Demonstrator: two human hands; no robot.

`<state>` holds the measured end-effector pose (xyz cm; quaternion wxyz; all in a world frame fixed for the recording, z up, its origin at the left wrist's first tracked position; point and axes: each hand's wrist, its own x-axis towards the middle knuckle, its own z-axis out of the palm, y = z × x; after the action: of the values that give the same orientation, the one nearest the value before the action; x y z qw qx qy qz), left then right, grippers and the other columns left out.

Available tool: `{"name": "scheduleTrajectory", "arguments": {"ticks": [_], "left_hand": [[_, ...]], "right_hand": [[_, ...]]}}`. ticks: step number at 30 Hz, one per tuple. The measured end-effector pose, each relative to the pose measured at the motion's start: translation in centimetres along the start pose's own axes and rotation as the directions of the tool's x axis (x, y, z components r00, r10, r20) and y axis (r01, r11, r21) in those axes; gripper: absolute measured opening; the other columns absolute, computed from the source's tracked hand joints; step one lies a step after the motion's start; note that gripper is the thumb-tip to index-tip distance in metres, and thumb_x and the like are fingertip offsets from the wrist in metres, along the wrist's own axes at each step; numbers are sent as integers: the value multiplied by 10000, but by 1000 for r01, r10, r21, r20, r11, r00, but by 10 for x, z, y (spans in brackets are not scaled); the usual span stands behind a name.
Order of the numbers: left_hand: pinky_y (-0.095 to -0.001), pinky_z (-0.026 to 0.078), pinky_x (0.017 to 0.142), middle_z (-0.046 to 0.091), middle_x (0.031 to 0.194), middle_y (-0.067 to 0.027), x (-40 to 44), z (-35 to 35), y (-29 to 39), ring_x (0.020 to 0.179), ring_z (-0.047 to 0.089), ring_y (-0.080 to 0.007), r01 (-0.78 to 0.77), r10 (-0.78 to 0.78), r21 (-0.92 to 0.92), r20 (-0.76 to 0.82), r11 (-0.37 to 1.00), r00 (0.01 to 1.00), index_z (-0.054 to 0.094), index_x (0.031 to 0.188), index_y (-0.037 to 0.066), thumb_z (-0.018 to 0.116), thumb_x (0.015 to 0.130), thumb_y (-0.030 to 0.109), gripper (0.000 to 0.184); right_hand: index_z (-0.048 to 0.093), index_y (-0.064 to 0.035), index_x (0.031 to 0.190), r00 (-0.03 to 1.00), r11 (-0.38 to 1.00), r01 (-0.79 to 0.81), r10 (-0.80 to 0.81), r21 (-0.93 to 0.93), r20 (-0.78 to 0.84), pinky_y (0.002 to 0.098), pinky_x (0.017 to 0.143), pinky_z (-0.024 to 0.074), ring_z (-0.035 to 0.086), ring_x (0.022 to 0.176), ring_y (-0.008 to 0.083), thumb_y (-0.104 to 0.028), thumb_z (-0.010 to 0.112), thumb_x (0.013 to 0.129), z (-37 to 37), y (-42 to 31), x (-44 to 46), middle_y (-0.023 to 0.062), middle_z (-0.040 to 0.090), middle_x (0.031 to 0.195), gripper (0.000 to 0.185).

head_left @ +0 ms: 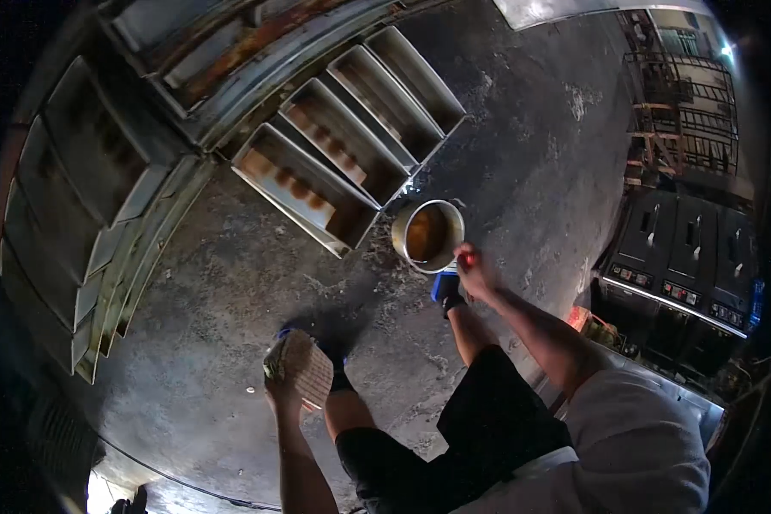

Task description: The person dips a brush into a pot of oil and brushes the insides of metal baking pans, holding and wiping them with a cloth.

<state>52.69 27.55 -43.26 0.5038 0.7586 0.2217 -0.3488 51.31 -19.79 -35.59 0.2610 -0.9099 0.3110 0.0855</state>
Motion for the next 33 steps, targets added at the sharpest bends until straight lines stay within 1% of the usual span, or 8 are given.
{"name": "scheduleTrajectory", "arguments": {"ticks": [6,8,16,19,22,25,28,33], "left_hand": [[-424,448,924,578,1217,-232,86,67,-28,1110,562,-377,59,26,262,-306,963,952,469,1299,7,629,847,251,538],[-418,436,953,554,1254,-235,134,92,-46,1142,541,-382,0,144,380,-351,925,925,438,1337,12,607,867,218,540],[-379,499,753,641,1042,-150,283,195,-63,860,617,-267,-10,-1,-35,-297,999,955,510,1230,-8,629,878,216,434],[-386,505,698,648,985,-170,298,183,-119,794,627,-263,-184,245,216,-300,959,922,533,1162,-37,642,879,271,431],[-394,516,682,645,967,-206,251,199,-60,769,641,-280,164,-125,70,-382,984,915,535,1154,-49,619,895,324,463],[-387,517,744,638,1031,-206,212,204,-52,864,642,-290,-252,229,-50,-282,966,932,526,1193,-41,613,898,308,465],[-419,400,1028,484,1344,-163,150,230,-1,1157,525,-320,-56,105,173,-286,983,952,399,1362,14,525,927,320,547],[-408,454,921,538,1251,-189,47,259,22,1115,538,-292,73,53,328,-360,942,931,486,1264,-37,631,854,188,489]], "right_hand": [[613,-61,770,999,914,-31,38,-405,7,351,585,499,649,667,220,-298,637,859,18,125,209,99,645,709,255],[603,-84,763,861,896,-409,442,-175,251,316,447,450,586,529,160,-324,681,836,29,164,285,67,621,681,262],[552,-59,970,837,762,-505,317,405,446,260,407,360,495,482,120,-311,685,833,81,221,353,52,540,705,316],[582,-72,917,824,858,-430,245,282,510,263,436,378,488,499,101,-282,679,830,78,223,345,21,506,621,247],[595,-57,903,906,962,-148,39,229,421,247,458,395,500,517,78,-226,633,850,5,134,270,22,516,624,181],[580,-31,1014,776,889,311,-441,336,450,287,639,554,607,879,179,-110,623,847,-66,82,172,103,570,1036,190],[557,-34,1083,515,878,457,-392,143,762,360,749,571,524,1146,300,-92,690,768,-47,92,116,175,442,1282,347],[565,-31,1124,513,782,623,-412,4,753,402,828,541,551,1108,321,-129,679,759,59,170,78,164,485,1245,395]]}}
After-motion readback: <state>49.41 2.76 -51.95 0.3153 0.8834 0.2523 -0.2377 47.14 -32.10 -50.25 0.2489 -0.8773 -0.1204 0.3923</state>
